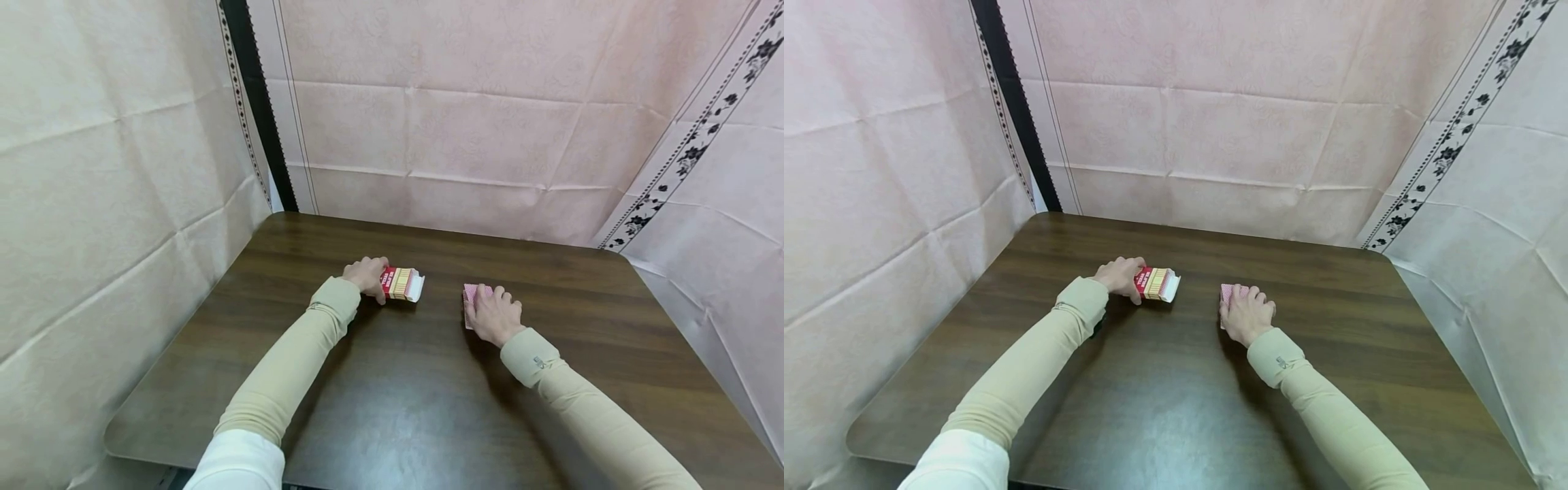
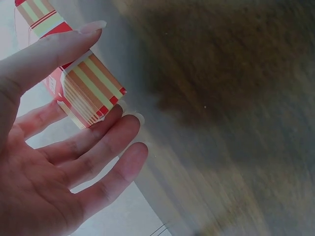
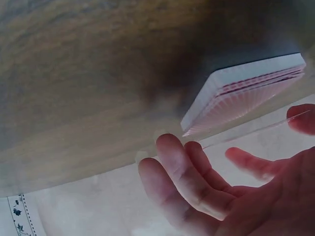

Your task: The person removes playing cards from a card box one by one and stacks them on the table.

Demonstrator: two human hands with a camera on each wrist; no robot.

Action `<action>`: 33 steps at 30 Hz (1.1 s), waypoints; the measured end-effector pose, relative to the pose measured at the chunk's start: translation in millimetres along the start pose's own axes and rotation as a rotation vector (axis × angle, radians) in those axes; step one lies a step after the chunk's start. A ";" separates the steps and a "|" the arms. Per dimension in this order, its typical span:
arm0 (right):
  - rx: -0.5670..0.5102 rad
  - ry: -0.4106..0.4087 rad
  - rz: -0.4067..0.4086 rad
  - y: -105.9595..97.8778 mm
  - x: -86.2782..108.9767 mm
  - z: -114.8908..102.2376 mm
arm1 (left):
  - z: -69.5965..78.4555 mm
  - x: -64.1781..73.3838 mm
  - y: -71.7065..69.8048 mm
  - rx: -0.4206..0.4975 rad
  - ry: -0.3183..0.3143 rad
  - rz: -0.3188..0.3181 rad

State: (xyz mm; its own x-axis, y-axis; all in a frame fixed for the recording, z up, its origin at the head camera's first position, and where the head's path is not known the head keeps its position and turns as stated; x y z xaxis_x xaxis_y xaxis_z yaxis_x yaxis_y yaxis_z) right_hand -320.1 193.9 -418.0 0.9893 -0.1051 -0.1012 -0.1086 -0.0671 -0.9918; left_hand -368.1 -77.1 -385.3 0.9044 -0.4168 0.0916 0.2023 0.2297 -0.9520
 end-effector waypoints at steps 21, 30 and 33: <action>0.083 0.013 -0.077 7.3 3.6 -7.3 | 1.8 4.6 3.3 0.030 -0.009 0.015; -0.064 -0.239 0.029 -10.8 2.2 -21.3 | 9.0 0.8 3.2 0.015 0.009 0.004; -0.147 -0.387 0.013 -14.6 5.2 -35.6 | 10.8 -0.4 3.6 0.006 0.010 -0.001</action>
Point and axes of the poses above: each hand's wrist, its own x-axis away from the middle knuckle, its own y-axis out of the palm, z = x × y, the point moved 2 cm from there along -x, towards the middle knuckle, and after that the axes turned 13 degrees about y, right-handed, at the moved point
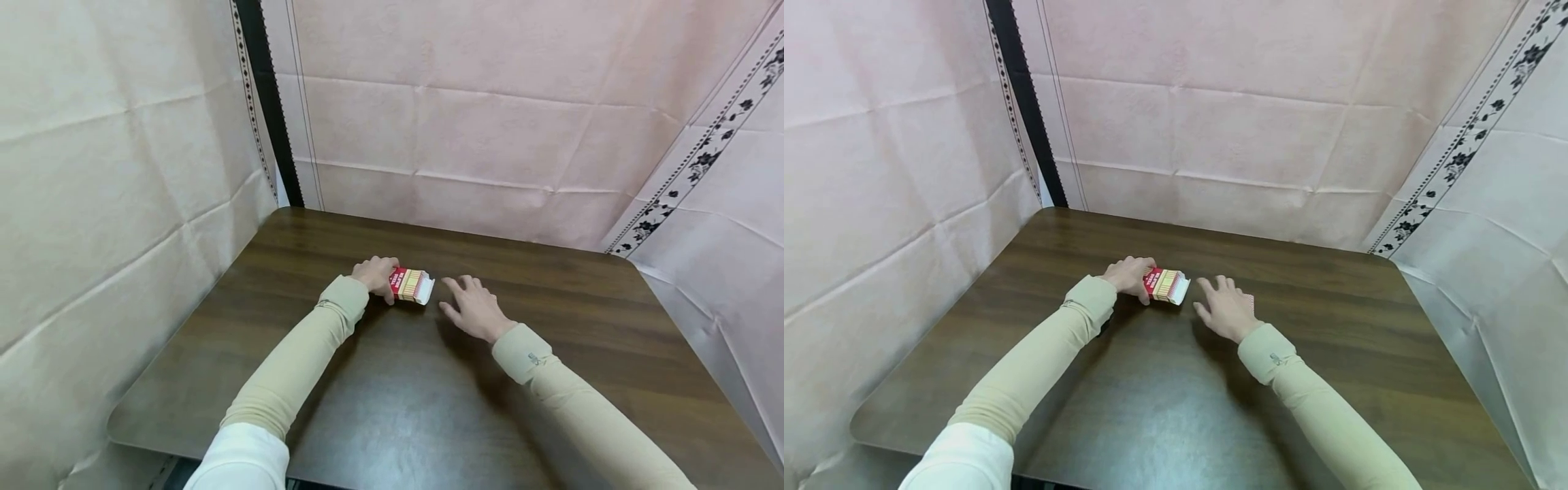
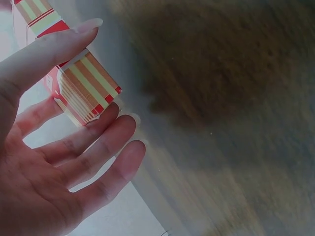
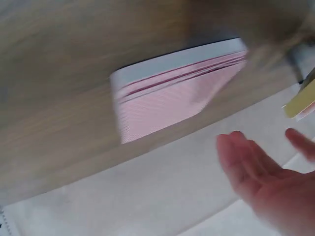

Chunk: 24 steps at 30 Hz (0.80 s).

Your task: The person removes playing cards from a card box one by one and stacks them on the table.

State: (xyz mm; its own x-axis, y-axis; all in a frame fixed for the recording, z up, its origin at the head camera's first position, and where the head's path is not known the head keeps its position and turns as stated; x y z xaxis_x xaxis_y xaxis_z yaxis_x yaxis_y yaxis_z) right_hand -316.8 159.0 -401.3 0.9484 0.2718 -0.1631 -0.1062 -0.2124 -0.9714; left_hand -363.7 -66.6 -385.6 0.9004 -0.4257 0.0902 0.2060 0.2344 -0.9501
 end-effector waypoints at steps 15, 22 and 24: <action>-0.001 -0.170 -0.067 18.6 -3.2 -23.3 | 1.0 2.2 14.0 0.022 0.005 -0.029; 0.061 -0.179 -0.095 17.1 -9.7 -25.2 | 6.6 -2.8 7.3 0.041 0.044 -0.028; 0.064 -0.189 -0.092 16.0 -10.9 -25.5 | 7.3 -4.0 4.9 0.053 0.052 -0.029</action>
Point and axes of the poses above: each hand's wrist, its own x-axis away from the middle knuckle, its own y-axis out of the palm, z = x × y, the point moved 2 cm from there along -x, towards the middle knuckle, and after that the axes turned 13 degrees about y, right-handed, at the moved point
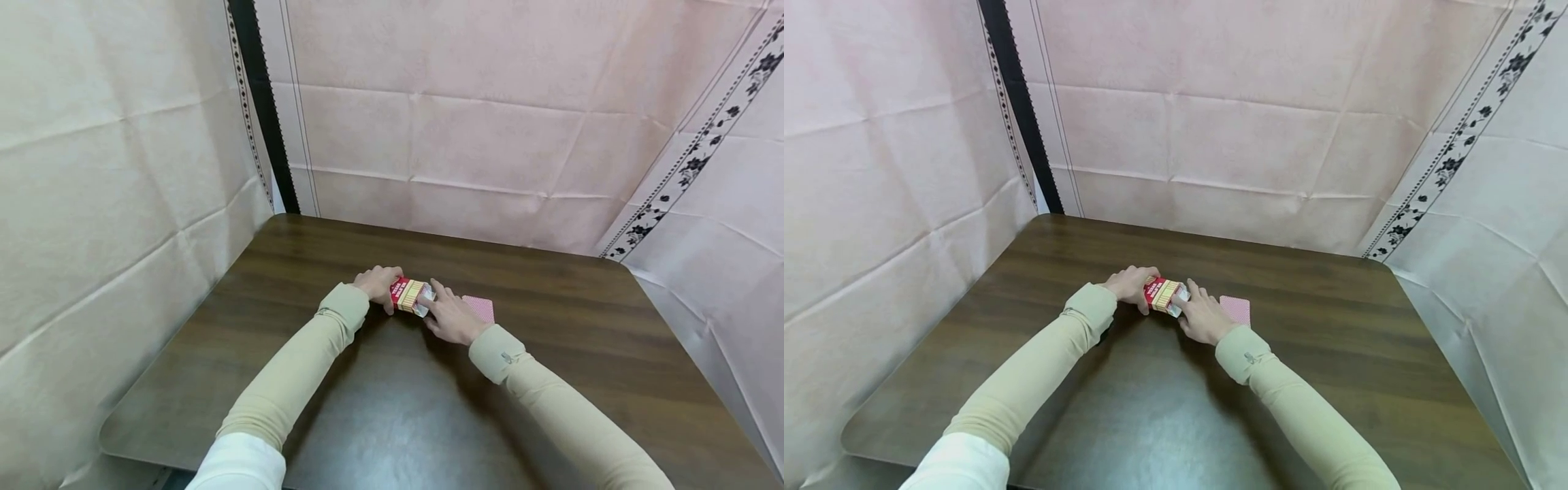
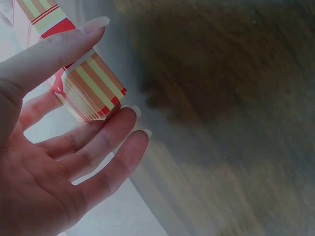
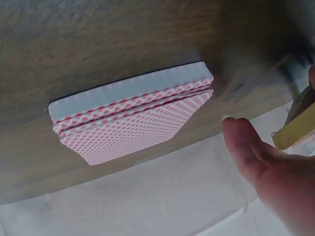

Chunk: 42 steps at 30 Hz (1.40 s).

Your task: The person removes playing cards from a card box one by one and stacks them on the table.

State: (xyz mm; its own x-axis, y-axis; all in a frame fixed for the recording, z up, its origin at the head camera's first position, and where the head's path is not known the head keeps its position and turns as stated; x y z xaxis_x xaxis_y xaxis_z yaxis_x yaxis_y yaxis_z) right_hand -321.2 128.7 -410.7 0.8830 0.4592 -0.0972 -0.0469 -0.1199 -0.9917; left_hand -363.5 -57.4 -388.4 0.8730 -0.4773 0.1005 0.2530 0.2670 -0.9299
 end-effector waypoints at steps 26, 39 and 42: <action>-0.014 0.128 0.096 -14.1 8.0 9.9 | -10.0 3.7 -2.3 -0.039 -0.035 0.012; 0.044 0.472 0.189 -10.6 21.1 52.2 | -11.3 0.9 -1.3 -0.014 -0.042 0.026; 0.087 0.520 0.183 -8.5 23.0 57.4 | -10.8 1.4 -1.0 -0.009 -0.038 0.032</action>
Point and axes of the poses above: each hand's wrist, its own x-axis away from the middle knuckle, its own y-axis out of the palm, z = x × y, the point moved 2 cm from there along -x, towards the middle knuckle, and after that the axes turned 13 degrees about y, right-handed, at the moved point
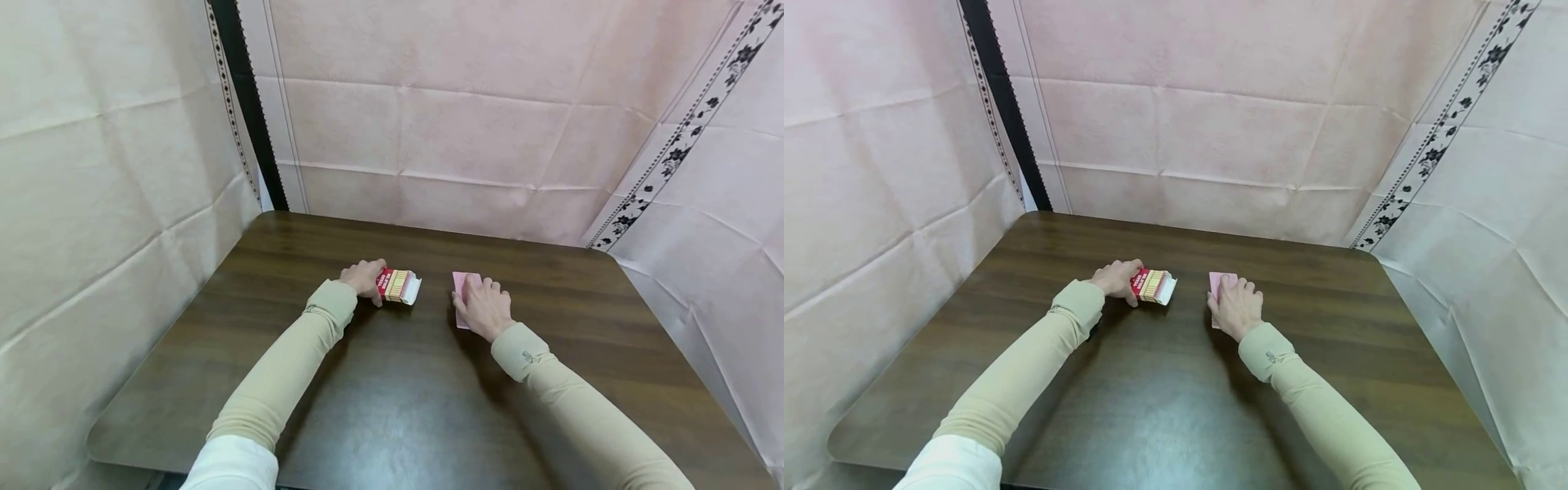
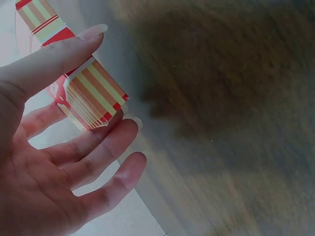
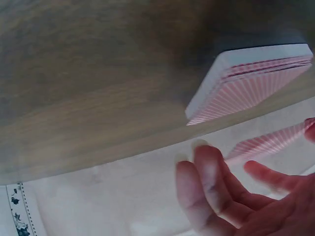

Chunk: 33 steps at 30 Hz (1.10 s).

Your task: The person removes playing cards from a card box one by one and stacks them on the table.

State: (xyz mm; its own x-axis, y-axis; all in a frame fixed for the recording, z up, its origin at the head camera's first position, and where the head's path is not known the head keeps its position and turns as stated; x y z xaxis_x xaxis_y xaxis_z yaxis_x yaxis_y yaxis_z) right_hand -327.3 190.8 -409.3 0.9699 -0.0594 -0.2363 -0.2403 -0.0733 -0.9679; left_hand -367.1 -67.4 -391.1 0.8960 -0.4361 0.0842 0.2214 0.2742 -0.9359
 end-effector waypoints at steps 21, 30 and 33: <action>0.192 0.041 -0.130 17.5 7.5 2.2 | 1.9 -1.4 4.7 0.011 -0.010 -0.001; 0.164 0.034 -0.124 10.9 4.5 2.4 | 7.0 -3.8 -0.4 -0.006 0.018 0.006; 0.117 -0.032 -0.073 6.6 2.9 -1.5 | 5.4 -1.9 0.4 -0.006 0.015 0.001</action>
State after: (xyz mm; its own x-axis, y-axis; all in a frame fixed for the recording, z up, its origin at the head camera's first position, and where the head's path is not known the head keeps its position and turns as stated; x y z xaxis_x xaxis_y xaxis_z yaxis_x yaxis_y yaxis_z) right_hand -326.1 188.7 -416.3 0.9858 -0.0262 -0.1656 -0.1645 0.0401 -0.9856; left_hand -366.7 -61.8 -389.8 0.8902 -0.4488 0.0782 0.2181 0.2692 -0.9381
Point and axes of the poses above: each hand's wrist, its own x-axis away from the middle knuckle, its own y-axis out of the palm, z = x × y, the point moved 2 cm from there along -x, towards the middle knuckle, and after that the axes turned 13 degrees about y, right-handed, at the moved point
